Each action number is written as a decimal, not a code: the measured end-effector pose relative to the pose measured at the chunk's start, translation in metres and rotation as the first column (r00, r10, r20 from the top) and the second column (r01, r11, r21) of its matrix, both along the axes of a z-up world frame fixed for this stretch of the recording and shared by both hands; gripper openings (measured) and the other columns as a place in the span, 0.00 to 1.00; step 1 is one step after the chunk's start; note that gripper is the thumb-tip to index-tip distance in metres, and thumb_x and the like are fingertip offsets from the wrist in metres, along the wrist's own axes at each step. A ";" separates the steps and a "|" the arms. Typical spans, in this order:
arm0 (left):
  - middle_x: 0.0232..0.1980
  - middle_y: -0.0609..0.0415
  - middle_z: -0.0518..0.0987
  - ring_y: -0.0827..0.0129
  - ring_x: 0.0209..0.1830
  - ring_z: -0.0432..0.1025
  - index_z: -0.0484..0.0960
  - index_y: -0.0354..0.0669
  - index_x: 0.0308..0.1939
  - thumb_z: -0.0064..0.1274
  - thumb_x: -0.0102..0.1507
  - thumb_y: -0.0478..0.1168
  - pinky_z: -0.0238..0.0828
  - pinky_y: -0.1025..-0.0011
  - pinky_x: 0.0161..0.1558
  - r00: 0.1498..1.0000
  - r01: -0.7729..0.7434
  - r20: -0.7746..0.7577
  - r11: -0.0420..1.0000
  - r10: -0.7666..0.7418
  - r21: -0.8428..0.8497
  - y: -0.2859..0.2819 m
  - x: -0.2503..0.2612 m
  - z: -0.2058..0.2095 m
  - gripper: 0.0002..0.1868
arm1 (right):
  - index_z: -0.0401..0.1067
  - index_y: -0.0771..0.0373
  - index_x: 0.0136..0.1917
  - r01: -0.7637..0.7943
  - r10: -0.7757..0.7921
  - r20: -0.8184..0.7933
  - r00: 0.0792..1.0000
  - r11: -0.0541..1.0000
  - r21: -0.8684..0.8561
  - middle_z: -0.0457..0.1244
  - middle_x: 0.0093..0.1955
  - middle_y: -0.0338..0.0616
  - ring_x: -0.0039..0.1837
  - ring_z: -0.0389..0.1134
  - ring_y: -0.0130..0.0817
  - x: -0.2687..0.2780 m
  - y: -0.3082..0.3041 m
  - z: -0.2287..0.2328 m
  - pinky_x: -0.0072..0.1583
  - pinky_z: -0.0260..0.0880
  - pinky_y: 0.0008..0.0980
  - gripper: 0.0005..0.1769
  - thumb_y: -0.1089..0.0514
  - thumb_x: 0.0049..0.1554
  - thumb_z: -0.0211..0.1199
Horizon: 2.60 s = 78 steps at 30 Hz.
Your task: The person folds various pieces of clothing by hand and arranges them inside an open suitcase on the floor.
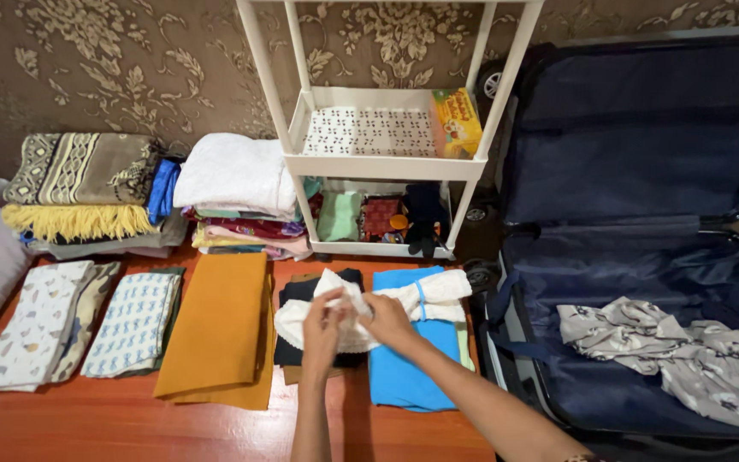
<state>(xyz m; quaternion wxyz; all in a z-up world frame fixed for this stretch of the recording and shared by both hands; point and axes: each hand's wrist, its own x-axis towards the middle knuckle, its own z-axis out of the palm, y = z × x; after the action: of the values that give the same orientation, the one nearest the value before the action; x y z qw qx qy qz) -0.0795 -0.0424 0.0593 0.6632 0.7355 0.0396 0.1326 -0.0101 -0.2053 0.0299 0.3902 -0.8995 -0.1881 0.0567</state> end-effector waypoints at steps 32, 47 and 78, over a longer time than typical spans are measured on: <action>0.45 0.50 0.75 0.50 0.49 0.68 0.84 0.46 0.46 0.55 0.48 0.23 0.64 0.56 0.50 0.934 -0.076 0.321 0.793 -0.155 0.604 0.139 0.007 0.011 0.24 | 0.64 0.64 0.72 0.498 -0.143 -0.487 0.862 0.058 0.865 0.66 0.64 0.46 0.63 0.70 0.39 0.011 -0.029 -0.059 0.65 0.71 0.39 0.35 0.73 0.51 0.57; 0.41 0.57 0.82 0.61 0.42 0.78 0.85 0.48 0.45 0.42 0.68 0.31 0.75 0.64 0.48 0.908 0.418 -0.087 0.881 -0.409 0.221 0.166 0.019 -0.039 0.15 | 0.69 0.66 0.68 0.529 -0.191 -0.507 0.841 0.088 0.844 0.68 0.60 0.46 0.60 0.71 0.37 0.004 -0.019 -0.043 0.63 0.71 0.37 0.28 0.70 0.53 0.59; 0.35 0.53 0.80 0.61 0.34 0.75 0.88 0.42 0.44 0.45 0.62 0.32 0.71 0.65 0.38 0.831 0.540 -0.250 0.830 -0.498 0.142 0.147 0.107 -0.084 0.15 | 0.72 0.64 0.65 0.414 -0.358 -0.241 0.902 0.561 0.716 0.69 0.57 0.43 0.56 0.69 0.30 -0.028 0.022 0.003 0.56 0.72 0.34 0.22 0.64 0.57 0.63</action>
<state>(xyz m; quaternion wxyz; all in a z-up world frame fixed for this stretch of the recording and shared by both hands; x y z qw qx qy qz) 0.0270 0.1048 -0.0246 0.5863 0.7928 -0.1094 -0.1254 -0.0381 -0.1835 0.0325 0.7357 -0.6719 0.0203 -0.0828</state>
